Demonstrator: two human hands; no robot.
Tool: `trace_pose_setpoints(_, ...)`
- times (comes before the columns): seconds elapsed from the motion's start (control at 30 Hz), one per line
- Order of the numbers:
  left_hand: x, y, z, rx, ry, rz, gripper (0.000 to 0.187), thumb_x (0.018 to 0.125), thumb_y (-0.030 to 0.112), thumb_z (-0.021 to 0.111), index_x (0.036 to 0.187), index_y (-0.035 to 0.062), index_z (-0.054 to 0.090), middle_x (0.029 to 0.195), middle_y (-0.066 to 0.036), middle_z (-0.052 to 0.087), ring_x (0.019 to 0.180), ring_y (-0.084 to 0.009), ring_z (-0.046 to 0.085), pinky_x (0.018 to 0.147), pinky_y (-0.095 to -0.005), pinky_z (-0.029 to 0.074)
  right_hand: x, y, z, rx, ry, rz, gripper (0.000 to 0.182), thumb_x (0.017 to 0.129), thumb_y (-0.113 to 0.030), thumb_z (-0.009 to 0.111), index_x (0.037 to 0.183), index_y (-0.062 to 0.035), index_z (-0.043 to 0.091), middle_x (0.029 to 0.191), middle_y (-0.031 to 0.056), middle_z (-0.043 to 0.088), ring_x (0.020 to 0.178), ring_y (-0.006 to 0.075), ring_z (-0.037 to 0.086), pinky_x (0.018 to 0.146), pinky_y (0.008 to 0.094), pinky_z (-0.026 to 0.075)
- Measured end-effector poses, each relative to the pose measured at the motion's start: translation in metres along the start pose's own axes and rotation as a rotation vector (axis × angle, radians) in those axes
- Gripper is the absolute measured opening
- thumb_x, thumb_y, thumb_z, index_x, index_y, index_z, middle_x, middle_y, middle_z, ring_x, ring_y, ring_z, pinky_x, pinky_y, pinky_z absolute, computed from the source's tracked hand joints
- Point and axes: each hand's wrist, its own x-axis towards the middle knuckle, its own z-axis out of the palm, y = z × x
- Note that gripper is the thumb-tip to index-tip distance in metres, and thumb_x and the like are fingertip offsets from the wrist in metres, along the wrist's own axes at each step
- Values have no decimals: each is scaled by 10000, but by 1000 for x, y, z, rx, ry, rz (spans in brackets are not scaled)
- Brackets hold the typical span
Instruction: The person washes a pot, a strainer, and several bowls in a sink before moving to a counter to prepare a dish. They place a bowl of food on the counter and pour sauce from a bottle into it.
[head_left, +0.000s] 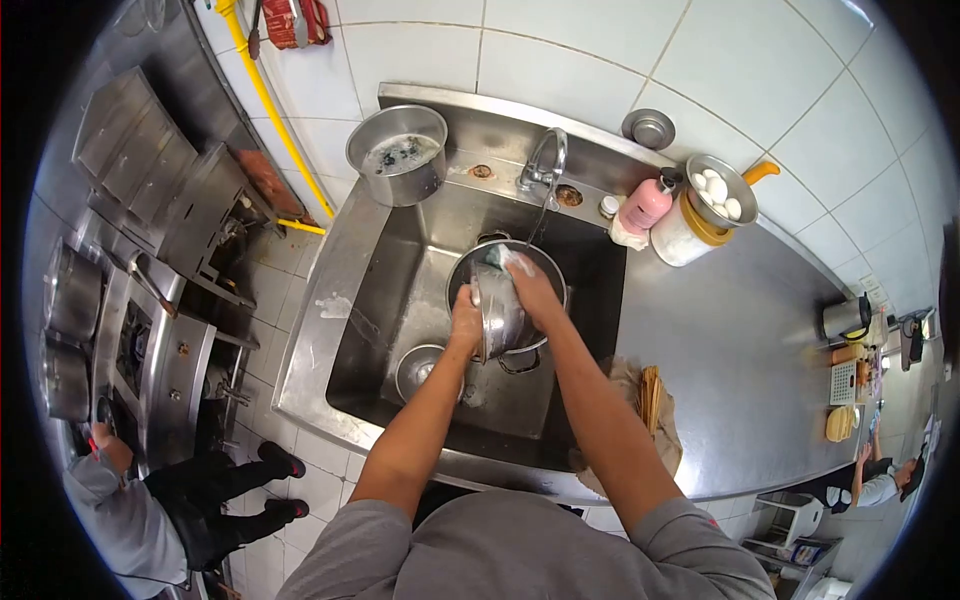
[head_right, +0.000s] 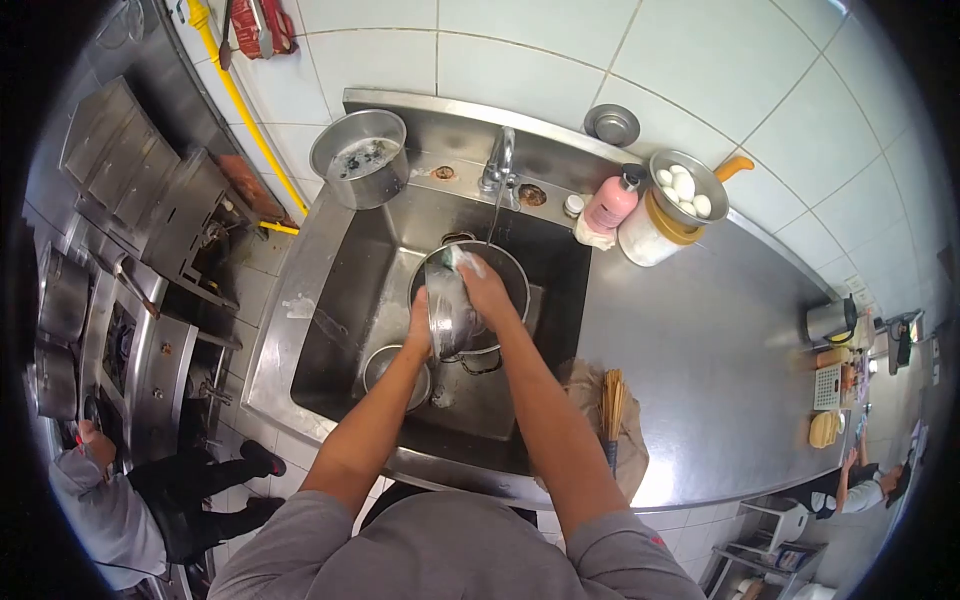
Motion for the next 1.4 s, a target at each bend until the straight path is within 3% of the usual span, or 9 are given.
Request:
trace_pose_setpoints(0.2,-47,71,-6,730,438,461,269,906,247,623,1060,36,560,866,-215,668,809,-352,659,740,-435,497,-49,45,0,559,43,225,601,899,-208,654,1416,-74,381,1189,110,592,1117,225,540,900,341,461)
trace_pose_setpoints(0.3,-38,52,-17,892,262,624,300,953,284,586,1018,-9,574,826,-197,679,764,-309,669,717,-411,510,-23,94,-15,-35,368,202,704,714,-60,690,1365,-15,425,1135,153,619,1000,236,619,878,350,489)
trace_pose_setpoints(0.4,-46,74,-36,451,290,-34,284,949,317,566,921,44,637,726,-169,671,705,-395,654,672,-447,515,4,155,-41,-312,435,207,689,688,-62,716,1322,2,453,1114,179,627,975,243,631,821,358,525)
trace_pose_setpoints(0.53,-35,52,-124,1083,711,270,334,920,377,605,881,53,679,810,-144,706,800,-372,681,711,-429,546,-12,91,-31,-223,408,301,666,706,-86,757,1296,-5,458,1098,154,627,959,246,633,763,368,558)
trace_pose_setpoints(0.8,-44,-1,-173,1802,28,-373,357,892,259,610,1189,60,618,1202,-169,626,1139,-371,594,973,-420,491,-65,68,-59,284,297,203,493,798,-105,766,1197,-80,478,941,43,605,799,131,617,602,290,540)
trace_pose_setpoints(0.9,-44,-3,-144,1768,311,-222,266,917,186,540,1123,59,652,1161,-157,645,1132,-343,606,962,-409,501,-99,68,-61,369,173,207,458,822,-80,727,1208,-62,481,953,37,603,801,147,621,606,292,543)
trace_pose_setpoints(1.17,-85,70,-97,2040,-890,322,171,864,110,510,942,121,663,1191,-87,634,1062,-291,630,854,-411,535,-161,69,-61,400,68,297,448,873,-149,694,1255,-52,481,951,34,605,760,144,621,555,285,519)
trace_pose_setpoints(1.27,-120,119,-72,1568,-1045,799,76,782,68,582,856,63,594,1129,-119,651,962,-330,648,819,-450,521,-165,73,-76,492,23,371,410,950,-327,591,1243,-55,504,902,49,620,662,149,609,486,286,488)
trace_pose_setpoints(1.4,-131,163,-35,1512,-927,762,185,804,47,550,967,103,617,1183,-84,619,1045,-309,604,877,-395,510,-146,35,-74,671,110,392,456,1002,-469,419,1079,-41,555,755,84,622,504,202,575,408,305,457)
